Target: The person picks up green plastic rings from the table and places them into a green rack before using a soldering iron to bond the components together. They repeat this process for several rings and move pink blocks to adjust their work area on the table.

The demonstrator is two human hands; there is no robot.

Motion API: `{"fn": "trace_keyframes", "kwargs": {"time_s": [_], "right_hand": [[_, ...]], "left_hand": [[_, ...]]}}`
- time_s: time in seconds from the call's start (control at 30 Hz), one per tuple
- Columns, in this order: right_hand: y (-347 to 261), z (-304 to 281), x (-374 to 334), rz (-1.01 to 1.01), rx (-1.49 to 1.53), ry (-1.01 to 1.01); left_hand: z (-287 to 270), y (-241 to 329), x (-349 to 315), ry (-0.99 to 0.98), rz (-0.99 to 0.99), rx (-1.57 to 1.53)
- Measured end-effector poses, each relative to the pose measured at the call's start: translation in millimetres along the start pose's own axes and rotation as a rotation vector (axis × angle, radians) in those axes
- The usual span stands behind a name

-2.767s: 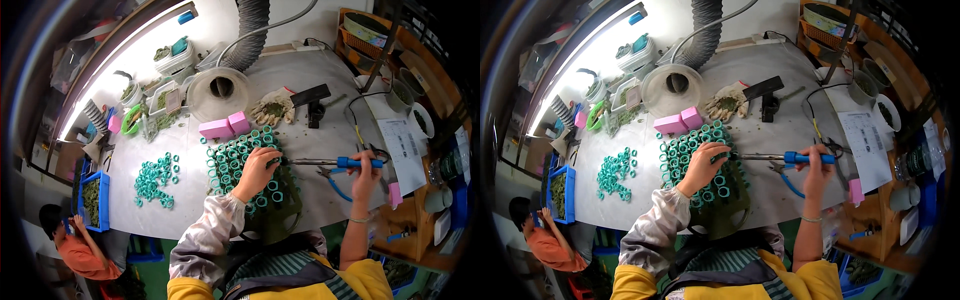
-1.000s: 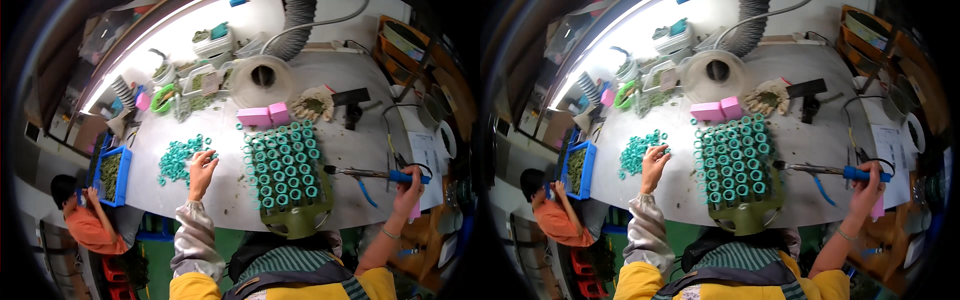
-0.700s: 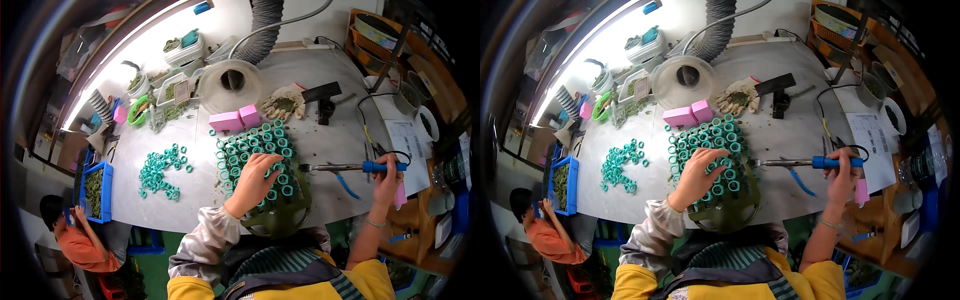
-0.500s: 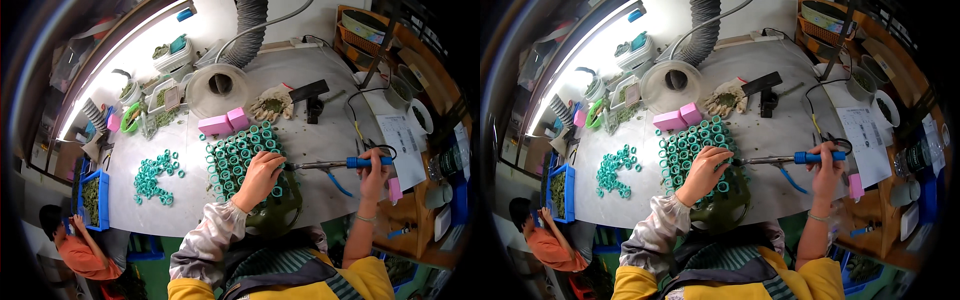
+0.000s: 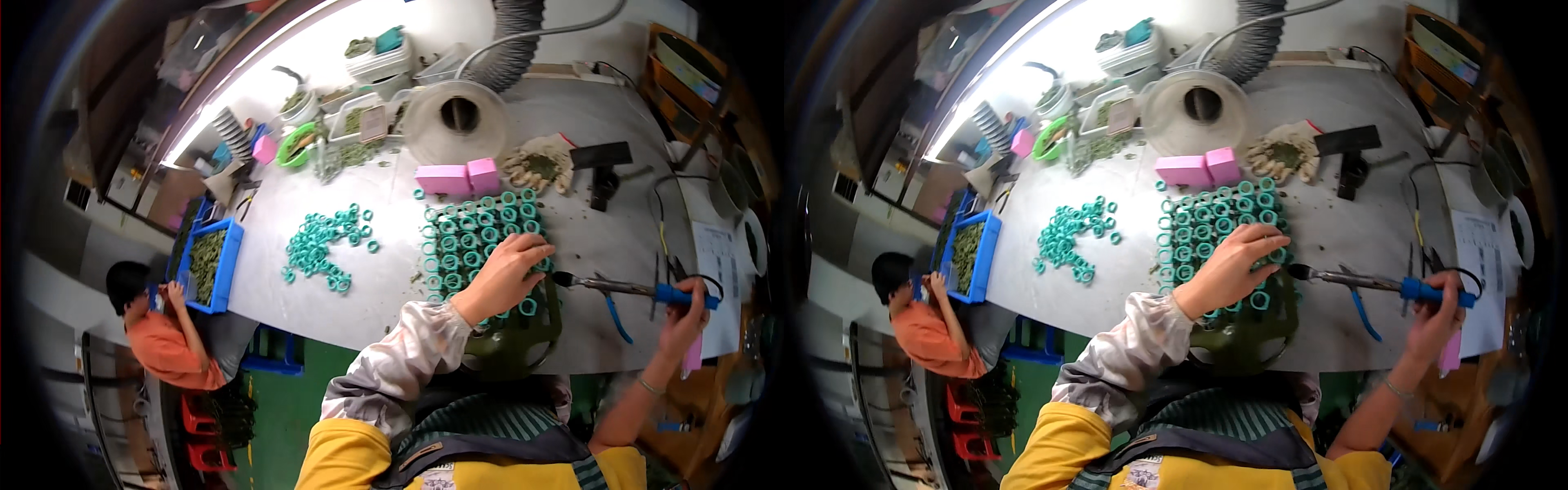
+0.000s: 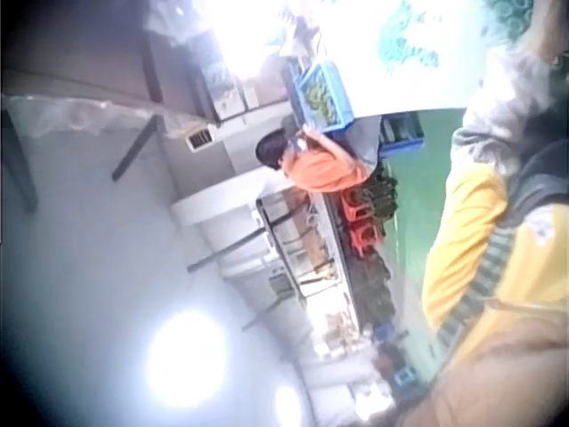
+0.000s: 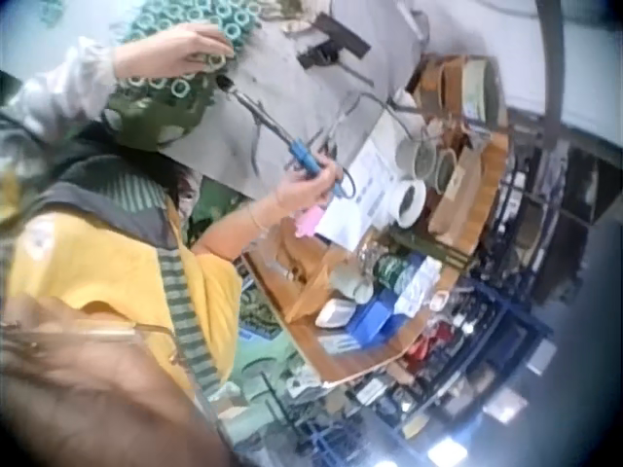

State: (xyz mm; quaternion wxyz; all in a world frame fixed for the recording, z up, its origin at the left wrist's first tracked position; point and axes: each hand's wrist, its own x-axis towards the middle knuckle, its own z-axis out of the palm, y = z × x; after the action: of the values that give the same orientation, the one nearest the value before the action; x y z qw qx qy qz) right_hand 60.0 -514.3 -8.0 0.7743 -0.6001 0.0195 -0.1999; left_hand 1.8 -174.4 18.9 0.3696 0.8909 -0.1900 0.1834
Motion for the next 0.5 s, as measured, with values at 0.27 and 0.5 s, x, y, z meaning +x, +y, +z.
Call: {"fn": "trace_keyframes", "kwargs": {"time_s": [0.27,0.5], "right_hand": [[-3,8,-2,0.036,0.031,-0.007],[-19,16,-10,0.016,-0.013,0.007]], "left_hand": [[-180,-107,-162,0.204,-0.561,0.795],[-189,-129,-231,0.047,-0.735,0.734]]}}
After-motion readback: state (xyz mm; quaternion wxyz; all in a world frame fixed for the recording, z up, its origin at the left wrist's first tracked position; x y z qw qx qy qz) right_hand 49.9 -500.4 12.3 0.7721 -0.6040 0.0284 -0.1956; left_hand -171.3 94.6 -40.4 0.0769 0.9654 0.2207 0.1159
